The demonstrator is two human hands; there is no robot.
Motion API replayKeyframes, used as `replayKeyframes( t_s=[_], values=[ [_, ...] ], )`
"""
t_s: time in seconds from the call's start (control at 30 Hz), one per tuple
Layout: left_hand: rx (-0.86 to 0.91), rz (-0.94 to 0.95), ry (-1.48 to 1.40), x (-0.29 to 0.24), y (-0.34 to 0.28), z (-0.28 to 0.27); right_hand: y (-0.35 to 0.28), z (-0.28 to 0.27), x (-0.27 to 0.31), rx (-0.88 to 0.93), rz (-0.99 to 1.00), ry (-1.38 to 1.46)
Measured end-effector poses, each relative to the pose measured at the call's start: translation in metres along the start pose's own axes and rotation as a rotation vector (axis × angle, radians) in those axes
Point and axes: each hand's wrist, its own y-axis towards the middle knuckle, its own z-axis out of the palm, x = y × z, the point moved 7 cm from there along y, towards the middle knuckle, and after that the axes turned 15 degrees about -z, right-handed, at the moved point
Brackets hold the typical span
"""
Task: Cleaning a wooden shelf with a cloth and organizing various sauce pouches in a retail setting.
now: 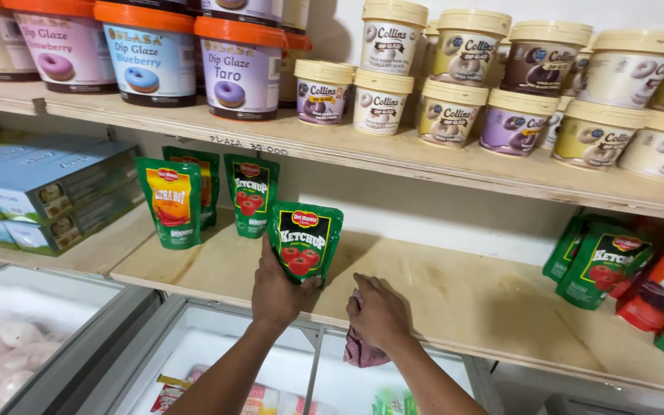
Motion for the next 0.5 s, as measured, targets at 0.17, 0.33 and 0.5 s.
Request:
replayKeyframes(
  t_s=[0.17, 0.33, 0.5],
  values=[
    [-0.031, 0.003, 0.012, 0.036, 0.041, -0.023, 0.010, 0.007, 0.014, 0.045, 0.042, -0.019],
    [-0.070, 0.009, -0.026, 0.065, 0.079, -0.048, 0.018, 0.014, 0.024, 0.082, 0.098, -0.048],
    [-0.133, 0.049, -0.003, 0.093, 0.113, -0.060, 0.033, 0.021, 0.062, 0.079, -0.045, -0.019]
  ],
)
